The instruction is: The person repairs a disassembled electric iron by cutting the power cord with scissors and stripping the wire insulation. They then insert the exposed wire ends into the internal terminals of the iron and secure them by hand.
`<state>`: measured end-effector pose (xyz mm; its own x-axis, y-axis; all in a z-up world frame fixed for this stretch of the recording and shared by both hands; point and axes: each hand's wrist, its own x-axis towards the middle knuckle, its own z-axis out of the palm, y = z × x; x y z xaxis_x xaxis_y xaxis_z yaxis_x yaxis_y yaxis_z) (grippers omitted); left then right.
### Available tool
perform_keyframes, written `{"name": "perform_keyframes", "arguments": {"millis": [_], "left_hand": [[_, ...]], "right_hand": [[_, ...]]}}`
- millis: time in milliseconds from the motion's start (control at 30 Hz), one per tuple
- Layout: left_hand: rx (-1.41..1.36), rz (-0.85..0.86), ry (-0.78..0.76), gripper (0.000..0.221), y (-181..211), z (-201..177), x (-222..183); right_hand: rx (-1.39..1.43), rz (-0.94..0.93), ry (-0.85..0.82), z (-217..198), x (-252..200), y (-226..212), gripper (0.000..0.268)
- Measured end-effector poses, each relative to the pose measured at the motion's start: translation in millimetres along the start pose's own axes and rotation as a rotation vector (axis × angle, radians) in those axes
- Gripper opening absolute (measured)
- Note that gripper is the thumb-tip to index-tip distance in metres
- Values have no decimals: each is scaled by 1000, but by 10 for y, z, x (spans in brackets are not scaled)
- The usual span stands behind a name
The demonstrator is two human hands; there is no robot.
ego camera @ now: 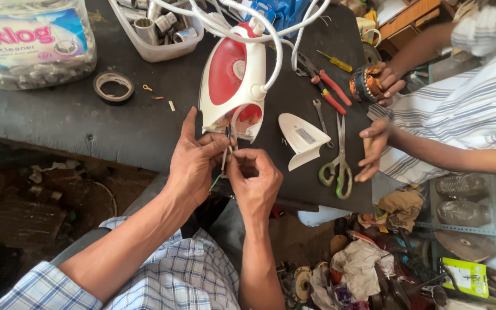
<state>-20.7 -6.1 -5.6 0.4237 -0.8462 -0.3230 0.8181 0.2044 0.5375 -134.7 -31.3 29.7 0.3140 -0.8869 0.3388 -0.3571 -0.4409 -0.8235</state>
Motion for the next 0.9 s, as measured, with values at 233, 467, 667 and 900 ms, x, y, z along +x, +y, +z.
{"name": "perform_keyframes", "arguments": {"millis": [233, 467, 667, 900], "left_hand": [[7, -12, -2, 99, 33, 20, -11], [12, -7, -20, 100, 21, 12, -3], [44, -11, -12, 99, 26, 17, 17], [49, -4, -9, 100, 9, -19, 3]], "right_hand": [[-69, -15, 41, 1, -124, -39, 16], [-338, 55, 38, 10, -127, -92, 10], [-464, -123, -39, -70, -113, -129, 8], [-40, 84, -138, -142, 145, -202, 12]]}}
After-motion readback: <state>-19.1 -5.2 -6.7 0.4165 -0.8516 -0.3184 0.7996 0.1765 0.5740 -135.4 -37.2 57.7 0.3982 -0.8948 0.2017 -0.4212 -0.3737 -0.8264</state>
